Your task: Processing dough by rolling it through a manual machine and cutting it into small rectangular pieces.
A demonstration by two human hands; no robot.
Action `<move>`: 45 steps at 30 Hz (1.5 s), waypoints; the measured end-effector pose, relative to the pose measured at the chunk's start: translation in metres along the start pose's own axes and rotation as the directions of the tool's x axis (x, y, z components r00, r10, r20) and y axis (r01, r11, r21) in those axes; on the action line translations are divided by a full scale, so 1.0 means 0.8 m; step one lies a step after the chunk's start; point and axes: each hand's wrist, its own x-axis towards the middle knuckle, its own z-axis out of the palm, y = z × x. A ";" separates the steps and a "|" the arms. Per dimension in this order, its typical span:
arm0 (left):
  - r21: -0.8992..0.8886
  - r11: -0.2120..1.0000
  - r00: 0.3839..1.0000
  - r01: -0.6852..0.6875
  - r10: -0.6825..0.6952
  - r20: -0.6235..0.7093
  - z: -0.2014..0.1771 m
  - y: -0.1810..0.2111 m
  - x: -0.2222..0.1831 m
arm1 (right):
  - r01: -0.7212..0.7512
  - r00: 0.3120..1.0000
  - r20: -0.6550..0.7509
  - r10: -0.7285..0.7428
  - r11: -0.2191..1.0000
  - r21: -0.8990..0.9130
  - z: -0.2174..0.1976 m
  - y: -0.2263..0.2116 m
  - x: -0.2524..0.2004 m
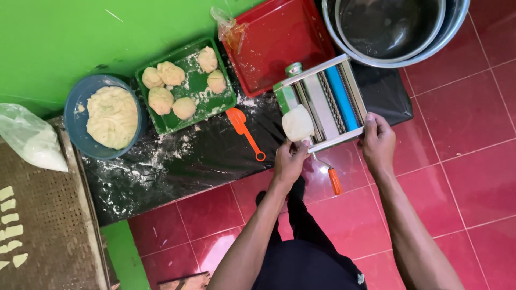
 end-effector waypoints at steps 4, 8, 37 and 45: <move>-0.005 0.999 0.999 -0.034 0.034 0.010 0.002 0.004 -0.005 | 0.007 1.000 0.016 -0.006 0.999 -0.048 -0.001 -0.006 -0.003; 0.097 0.995 0.999 0.010 -0.006 -0.046 0.004 0.005 -0.006 | -0.005 1.000 0.000 0.005 0.999 0.038 0.002 0.004 -0.002; 0.295 0.927 0.971 -0.230 0.199 0.130 -0.035 0.048 0.016 | 0.086 0.978 0.199 0.068 0.733 -0.675 0.073 0.150 -0.177; 0.456 0.871 0.982 -0.185 0.151 0.110 -0.030 0.069 0.008 | 0.061 0.902 0.392 0.183 0.843 -0.535 0.107 0.108 -0.223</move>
